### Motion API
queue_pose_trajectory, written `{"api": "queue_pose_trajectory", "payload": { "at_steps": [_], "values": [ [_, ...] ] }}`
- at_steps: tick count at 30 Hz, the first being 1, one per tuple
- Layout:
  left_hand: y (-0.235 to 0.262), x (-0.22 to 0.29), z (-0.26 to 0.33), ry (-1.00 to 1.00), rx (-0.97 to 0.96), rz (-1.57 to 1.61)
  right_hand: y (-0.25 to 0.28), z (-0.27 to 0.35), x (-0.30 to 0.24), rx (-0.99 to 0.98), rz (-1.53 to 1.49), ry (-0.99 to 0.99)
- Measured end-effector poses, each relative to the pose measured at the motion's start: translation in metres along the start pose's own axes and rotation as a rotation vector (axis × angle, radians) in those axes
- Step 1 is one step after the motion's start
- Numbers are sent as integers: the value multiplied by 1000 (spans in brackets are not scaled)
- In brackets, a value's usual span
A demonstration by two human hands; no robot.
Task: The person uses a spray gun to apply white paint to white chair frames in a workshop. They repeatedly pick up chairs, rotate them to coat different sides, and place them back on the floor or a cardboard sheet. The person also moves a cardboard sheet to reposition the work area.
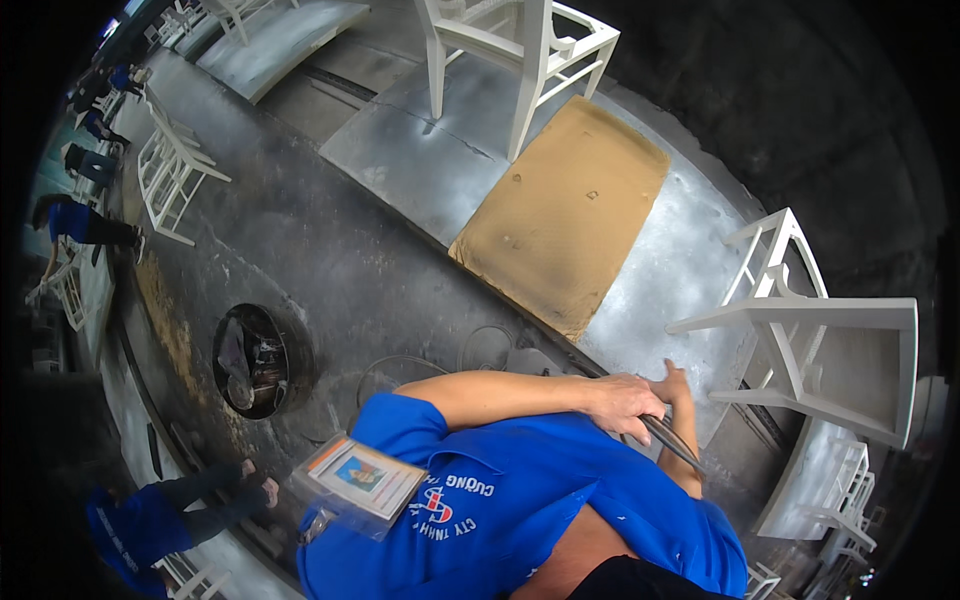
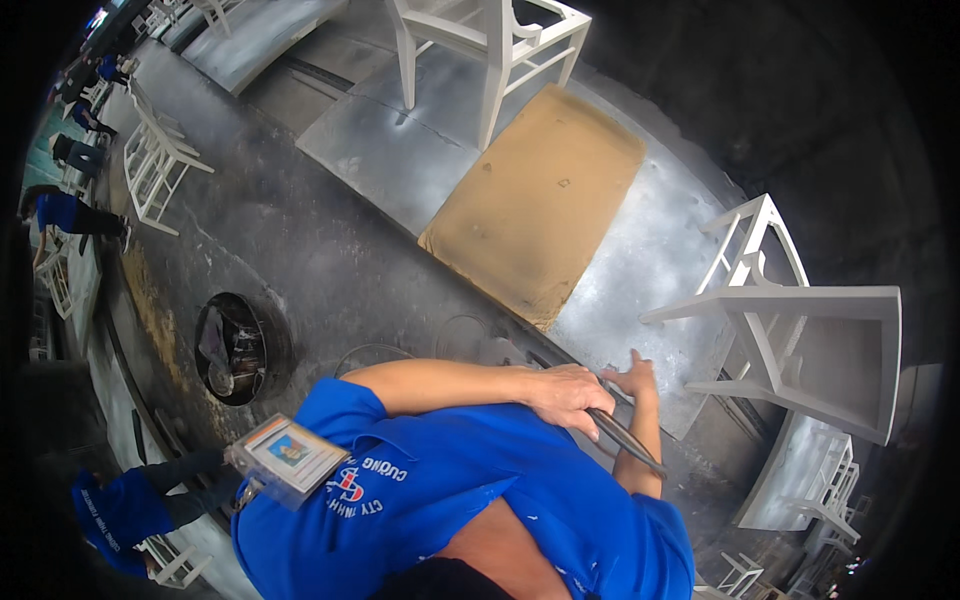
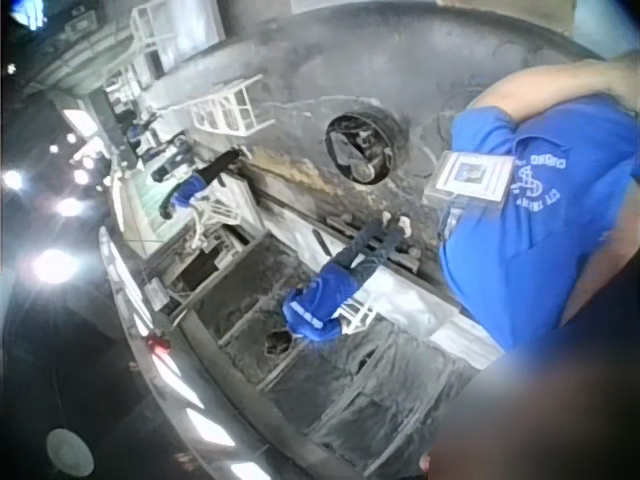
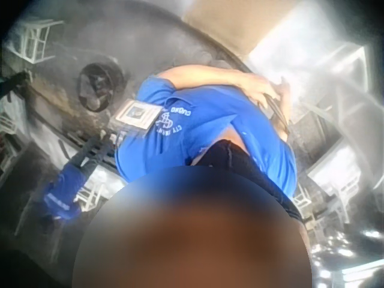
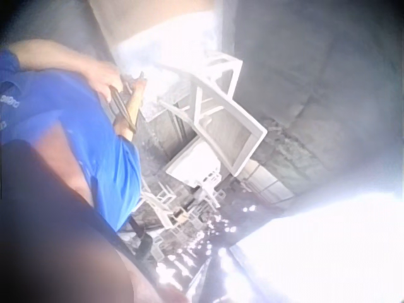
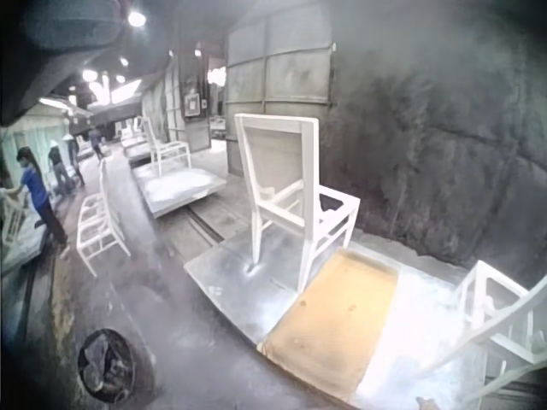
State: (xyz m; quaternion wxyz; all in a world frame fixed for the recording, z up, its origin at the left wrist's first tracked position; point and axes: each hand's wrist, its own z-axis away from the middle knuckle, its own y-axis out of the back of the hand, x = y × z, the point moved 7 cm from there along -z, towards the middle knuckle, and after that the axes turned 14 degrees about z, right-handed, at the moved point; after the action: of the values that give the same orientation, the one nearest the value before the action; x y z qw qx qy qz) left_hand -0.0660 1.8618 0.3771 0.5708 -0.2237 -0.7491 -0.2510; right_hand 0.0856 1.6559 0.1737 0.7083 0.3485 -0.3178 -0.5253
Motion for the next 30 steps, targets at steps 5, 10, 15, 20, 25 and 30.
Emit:
{"api": "queue_pose_trajectory", "payload": {
  "at_steps": [5, 10, 15, 20, 25, 30],
  "values": [
    [39, -7, 28, 88, 91, 3, -77, -50, -68, -210, 92, 12],
    [91, -14, 36, 128, 107, 111, -84, -91, -136, -288, 162, 22],
    [150, -9, 17, 48, 92, 127, -51, -112, -172, -191, 217, 17],
    [198, 9, 6, -9, 156, 102, -48, -137, -190, -363, 334, 145],
    [232, 22, 16, -9, 176, 70, -87, -185, -208, -361, 40, 158],
    [257, 26, 38, -86, 163, 135, -89, -198, -213, -382, -855, -251]
  ]
}}
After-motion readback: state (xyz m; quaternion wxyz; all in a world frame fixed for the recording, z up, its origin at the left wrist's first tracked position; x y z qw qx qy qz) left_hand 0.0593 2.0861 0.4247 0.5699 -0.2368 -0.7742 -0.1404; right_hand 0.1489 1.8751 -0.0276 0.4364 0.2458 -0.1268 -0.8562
